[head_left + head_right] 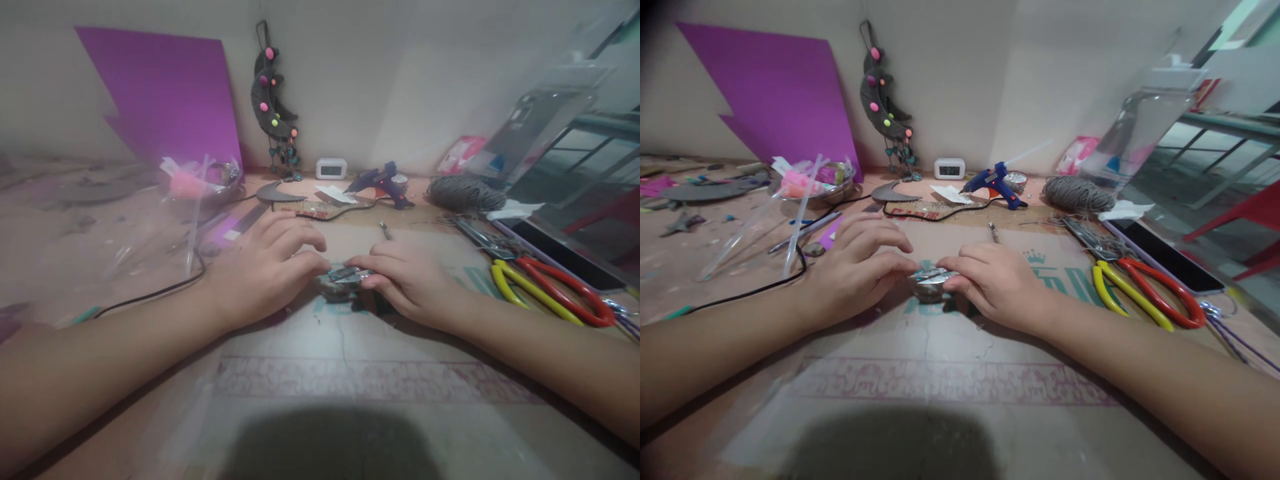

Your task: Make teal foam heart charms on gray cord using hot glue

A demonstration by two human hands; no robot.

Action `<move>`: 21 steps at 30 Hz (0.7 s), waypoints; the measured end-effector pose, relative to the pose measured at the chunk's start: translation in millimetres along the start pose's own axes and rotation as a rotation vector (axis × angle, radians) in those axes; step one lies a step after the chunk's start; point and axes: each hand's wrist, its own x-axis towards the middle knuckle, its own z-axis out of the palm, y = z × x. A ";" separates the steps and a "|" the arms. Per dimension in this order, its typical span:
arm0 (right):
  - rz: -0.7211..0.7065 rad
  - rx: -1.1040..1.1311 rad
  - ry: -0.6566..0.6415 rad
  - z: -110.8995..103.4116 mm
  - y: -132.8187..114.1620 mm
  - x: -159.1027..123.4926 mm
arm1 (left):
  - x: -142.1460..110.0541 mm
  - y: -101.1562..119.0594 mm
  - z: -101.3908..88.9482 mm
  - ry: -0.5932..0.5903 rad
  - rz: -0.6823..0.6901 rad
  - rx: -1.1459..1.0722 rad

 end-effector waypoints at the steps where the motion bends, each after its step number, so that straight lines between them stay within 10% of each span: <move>1: -0.006 0.003 0.003 -0.1 -0.3 0.3 | 0.2 0.1 0.1 -0.002 0.002 -0.001; 21: 0.024 0.041 0.017 0.6 1.6 -1.5 | 0.2 0.0 -0.2 -0.025 -0.036 -0.038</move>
